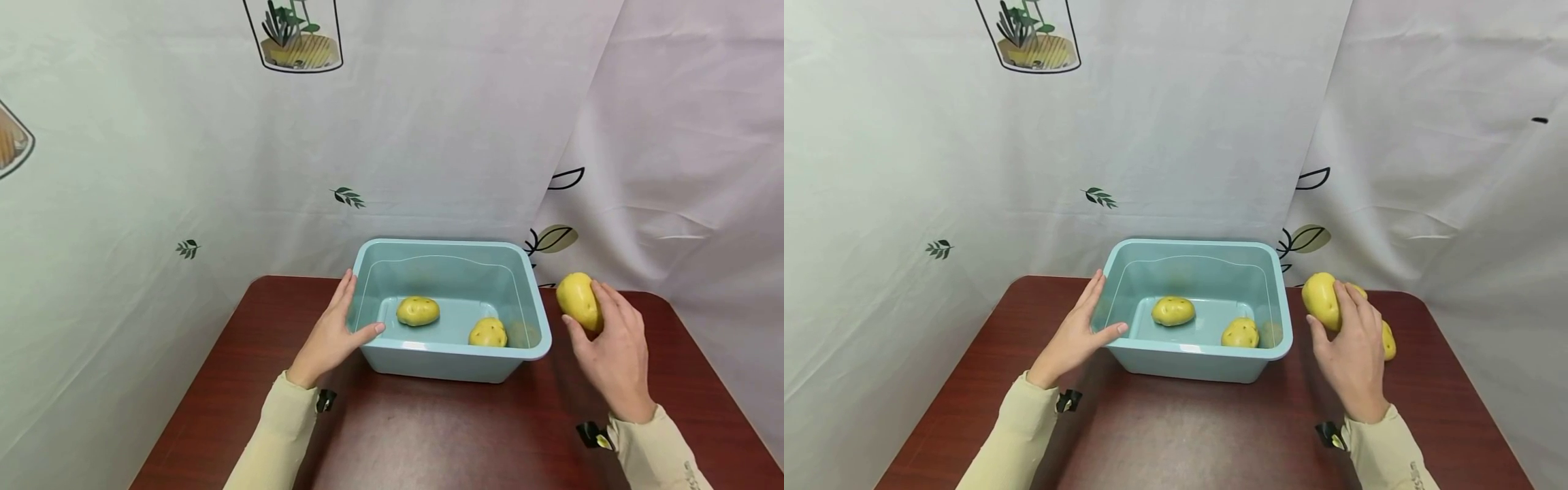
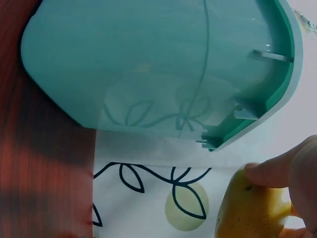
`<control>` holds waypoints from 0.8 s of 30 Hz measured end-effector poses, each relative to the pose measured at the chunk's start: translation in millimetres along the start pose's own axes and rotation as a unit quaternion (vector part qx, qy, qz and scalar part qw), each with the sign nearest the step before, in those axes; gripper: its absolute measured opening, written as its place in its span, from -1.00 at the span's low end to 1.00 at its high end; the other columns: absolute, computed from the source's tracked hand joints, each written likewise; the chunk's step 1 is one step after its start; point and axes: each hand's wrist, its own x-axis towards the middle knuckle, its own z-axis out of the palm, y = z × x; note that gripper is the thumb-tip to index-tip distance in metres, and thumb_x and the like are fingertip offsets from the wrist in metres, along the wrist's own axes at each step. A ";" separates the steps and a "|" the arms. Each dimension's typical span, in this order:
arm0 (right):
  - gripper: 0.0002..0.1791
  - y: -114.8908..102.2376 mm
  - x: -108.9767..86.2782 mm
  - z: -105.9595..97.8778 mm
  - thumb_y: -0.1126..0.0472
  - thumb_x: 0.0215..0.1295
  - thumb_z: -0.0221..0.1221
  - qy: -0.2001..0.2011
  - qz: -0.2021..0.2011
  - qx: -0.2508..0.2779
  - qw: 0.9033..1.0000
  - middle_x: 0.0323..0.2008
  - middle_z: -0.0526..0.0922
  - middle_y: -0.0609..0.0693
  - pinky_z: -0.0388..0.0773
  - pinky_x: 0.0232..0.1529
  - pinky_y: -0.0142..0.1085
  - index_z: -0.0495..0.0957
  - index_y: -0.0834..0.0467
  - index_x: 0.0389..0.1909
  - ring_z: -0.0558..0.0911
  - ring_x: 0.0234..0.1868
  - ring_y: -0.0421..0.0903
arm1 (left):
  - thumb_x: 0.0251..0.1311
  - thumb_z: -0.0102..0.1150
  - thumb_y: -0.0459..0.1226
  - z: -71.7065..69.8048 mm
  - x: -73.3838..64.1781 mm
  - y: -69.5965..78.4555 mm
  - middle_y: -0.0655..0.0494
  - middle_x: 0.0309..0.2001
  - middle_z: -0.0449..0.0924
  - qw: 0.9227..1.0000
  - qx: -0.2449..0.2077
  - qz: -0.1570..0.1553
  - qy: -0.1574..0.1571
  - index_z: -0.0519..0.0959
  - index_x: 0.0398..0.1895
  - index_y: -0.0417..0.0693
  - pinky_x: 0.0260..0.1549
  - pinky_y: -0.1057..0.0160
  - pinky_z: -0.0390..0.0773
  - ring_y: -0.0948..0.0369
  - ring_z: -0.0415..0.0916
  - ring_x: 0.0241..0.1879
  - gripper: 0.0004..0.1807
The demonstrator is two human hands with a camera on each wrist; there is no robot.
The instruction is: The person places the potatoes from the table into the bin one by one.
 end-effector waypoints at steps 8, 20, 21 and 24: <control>-0.22 -7.5 2.8 -2.3 0.42 -0.05 0.46 0.009 -0.008 0.008 1.000 0.23 0.48 0.38 0.28 0.04 0.23 0.47 0.34 0.30 0.41 0.10 0.44 | 0.17 0.29 0.25 -0.3 -0.2 0.0 0.37 0.61 -0.32 1.000 -0.004 0.002 0.000 -0.14 0.63 -0.04 0.41 -0.12 0.14 0.18 -0.14 0.57 0.18; -0.20 -19.0 3.8 -6.6 0.42 -0.07 0.47 0.015 -0.021 0.020 0.999 0.25 0.48 0.37 0.28 0.02 0.23 0.47 0.33 0.31 0.42 0.10 0.43 | 0.17 0.29 0.25 -0.6 -0.7 0.6 0.36 0.61 -0.32 1.000 -0.002 0.005 0.002 -0.14 0.63 -0.04 0.41 -0.12 0.14 0.18 -0.13 0.56 0.18; -0.20 -19.9 4.0 -6.8 0.42 -0.07 0.48 0.016 -0.021 0.021 0.999 0.25 0.48 0.37 0.28 0.01 0.22 0.47 0.32 0.31 0.42 0.10 0.43 | 0.17 0.29 0.25 -0.6 -0.6 0.5 0.36 0.61 -0.32 1.000 -0.003 0.005 0.002 -0.14 0.63 -0.04 0.41 -0.12 0.14 0.18 -0.13 0.56 0.18; -0.20 -22.7 4.7 -7.7 0.42 -0.07 0.48 0.019 -0.024 0.024 0.999 0.26 0.48 0.35 0.28 0.00 0.21 0.48 0.31 0.31 0.43 0.09 0.42 | 0.17 0.29 0.25 -0.4 -0.6 0.4 0.36 0.61 -0.31 1.000 -0.004 0.007 0.002 -0.13 0.63 -0.05 0.41 -0.12 0.13 0.18 -0.14 0.57 0.18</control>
